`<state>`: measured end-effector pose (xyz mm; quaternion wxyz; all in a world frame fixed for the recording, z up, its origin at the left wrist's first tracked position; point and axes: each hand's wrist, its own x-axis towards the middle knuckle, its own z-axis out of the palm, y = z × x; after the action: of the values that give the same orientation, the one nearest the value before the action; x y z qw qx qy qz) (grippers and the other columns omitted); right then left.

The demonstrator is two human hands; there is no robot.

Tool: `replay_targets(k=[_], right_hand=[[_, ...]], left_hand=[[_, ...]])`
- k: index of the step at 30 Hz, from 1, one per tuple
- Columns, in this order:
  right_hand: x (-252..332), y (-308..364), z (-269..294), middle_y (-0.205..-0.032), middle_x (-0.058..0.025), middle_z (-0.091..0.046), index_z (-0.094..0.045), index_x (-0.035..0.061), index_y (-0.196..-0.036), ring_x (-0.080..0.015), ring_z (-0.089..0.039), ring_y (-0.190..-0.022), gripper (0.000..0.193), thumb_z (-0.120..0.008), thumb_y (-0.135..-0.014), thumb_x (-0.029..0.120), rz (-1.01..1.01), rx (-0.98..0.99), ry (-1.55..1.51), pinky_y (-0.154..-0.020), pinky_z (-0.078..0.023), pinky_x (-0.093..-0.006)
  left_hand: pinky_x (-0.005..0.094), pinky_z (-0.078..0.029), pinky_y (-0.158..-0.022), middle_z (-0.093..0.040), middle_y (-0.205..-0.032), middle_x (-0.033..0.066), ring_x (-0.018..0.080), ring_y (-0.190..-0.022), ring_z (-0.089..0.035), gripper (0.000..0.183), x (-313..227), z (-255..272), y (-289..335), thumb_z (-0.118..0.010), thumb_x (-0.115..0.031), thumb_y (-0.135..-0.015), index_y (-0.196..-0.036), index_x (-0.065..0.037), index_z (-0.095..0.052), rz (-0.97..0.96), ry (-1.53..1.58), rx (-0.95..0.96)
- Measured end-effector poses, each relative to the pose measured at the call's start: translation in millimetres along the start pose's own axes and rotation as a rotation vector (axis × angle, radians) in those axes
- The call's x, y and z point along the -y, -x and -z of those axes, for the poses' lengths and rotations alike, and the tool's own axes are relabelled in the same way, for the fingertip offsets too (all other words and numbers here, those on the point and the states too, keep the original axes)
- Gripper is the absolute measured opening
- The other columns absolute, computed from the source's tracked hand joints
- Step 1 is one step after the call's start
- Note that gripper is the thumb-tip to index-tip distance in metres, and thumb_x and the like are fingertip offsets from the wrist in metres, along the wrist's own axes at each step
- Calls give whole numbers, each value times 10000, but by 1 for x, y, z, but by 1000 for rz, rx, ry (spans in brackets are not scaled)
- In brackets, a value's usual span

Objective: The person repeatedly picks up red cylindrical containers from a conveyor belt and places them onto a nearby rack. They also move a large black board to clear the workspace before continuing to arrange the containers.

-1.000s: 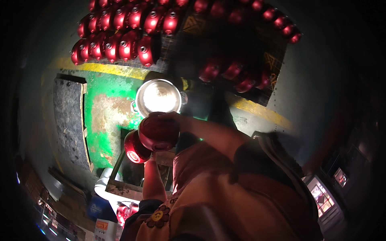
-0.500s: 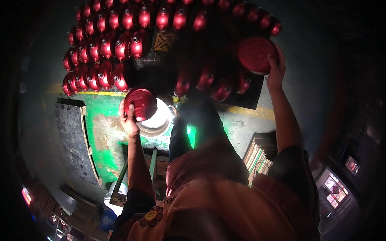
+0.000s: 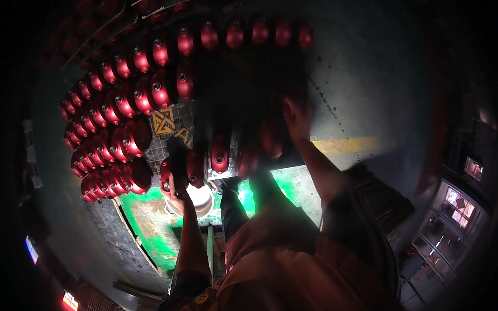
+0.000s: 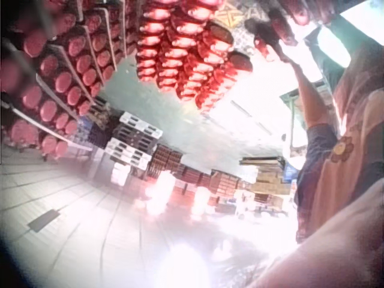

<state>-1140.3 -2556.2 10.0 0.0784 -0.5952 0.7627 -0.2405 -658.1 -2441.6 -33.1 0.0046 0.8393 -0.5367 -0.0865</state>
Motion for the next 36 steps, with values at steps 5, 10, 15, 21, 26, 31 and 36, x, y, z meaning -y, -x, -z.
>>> replay_targets(k=[5,10,15,21,26,31,36], right_hand=[[15,-23,30,-1433,-246,-399,-574,305,-1343,-426,-392,-1319,572,-739,-804,211,45,-2,20,-1083,-321,-530],[-34,-141,33,-1461,-292,-357,-485,353,-1415,-484,-351,-1330,598,-699,-856,340,-5,-31,-47,-1104,-299,-551],[-72,-274,-27,-1505,-276,-314,-383,487,-1434,-503,-267,-1387,687,-691,-820,489,-329,8,244,-1112,-300,-566],[-51,-293,-43,-1463,-229,-361,-361,489,-1440,-460,-387,-1323,670,-675,-855,408,-326,-78,94,-1030,-421,-522],[-62,-276,-44,-1463,-192,-387,-367,506,-1432,-386,-444,-1300,683,-694,-861,322,-328,-56,61,-999,-459,-496],[-99,-249,25,-1290,-163,-577,-505,254,-1423,-273,-544,-1185,566,-686,-887,277,-320,-189,-359,-1018,-424,-383],[-59,-153,148,-1467,-116,-441,-329,70,-1510,-248,-431,-1336,596,-547,-963,161,-391,-18,-1152,-1102,-358,-393]], left_hand=[[421,-444,-1004,-415,-1454,175,325,-1308,-439,345,-68,83,-18,-599,-234,-941,-1276,-163,-640,-158,524,-239],[399,-378,-1057,-450,-1405,179,347,-1294,-427,518,-197,100,-114,-712,-21,-812,-1298,-177,-620,-373,643,-106],[514,-400,-1030,-346,-1480,200,423,-1261,-434,591,-294,51,-184,-740,-199,-798,-1344,-336,-562,-470,442,-186],[465,-423,-1002,-342,-1476,154,389,-1211,-457,550,-302,23,-193,-748,-174,-776,-1281,-349,-617,-348,521,-177],[432,-403,-1048,-392,-1438,150,359,-1247,-447,523,-296,49,-194,-751,-108,-758,-1240,-293,-660,-394,607,-94],[382,-336,-1104,-476,-1417,146,279,-1339,-416,542,-235,121,-154,-692,34,-799,-1321,-73,-590,-337,1028,-6],[434,-391,-1088,-393,-1477,167,297,-1311,-442,518,-117,179,-88,-476,-153,-973,-1445,36,-378,-258,1423,50]])
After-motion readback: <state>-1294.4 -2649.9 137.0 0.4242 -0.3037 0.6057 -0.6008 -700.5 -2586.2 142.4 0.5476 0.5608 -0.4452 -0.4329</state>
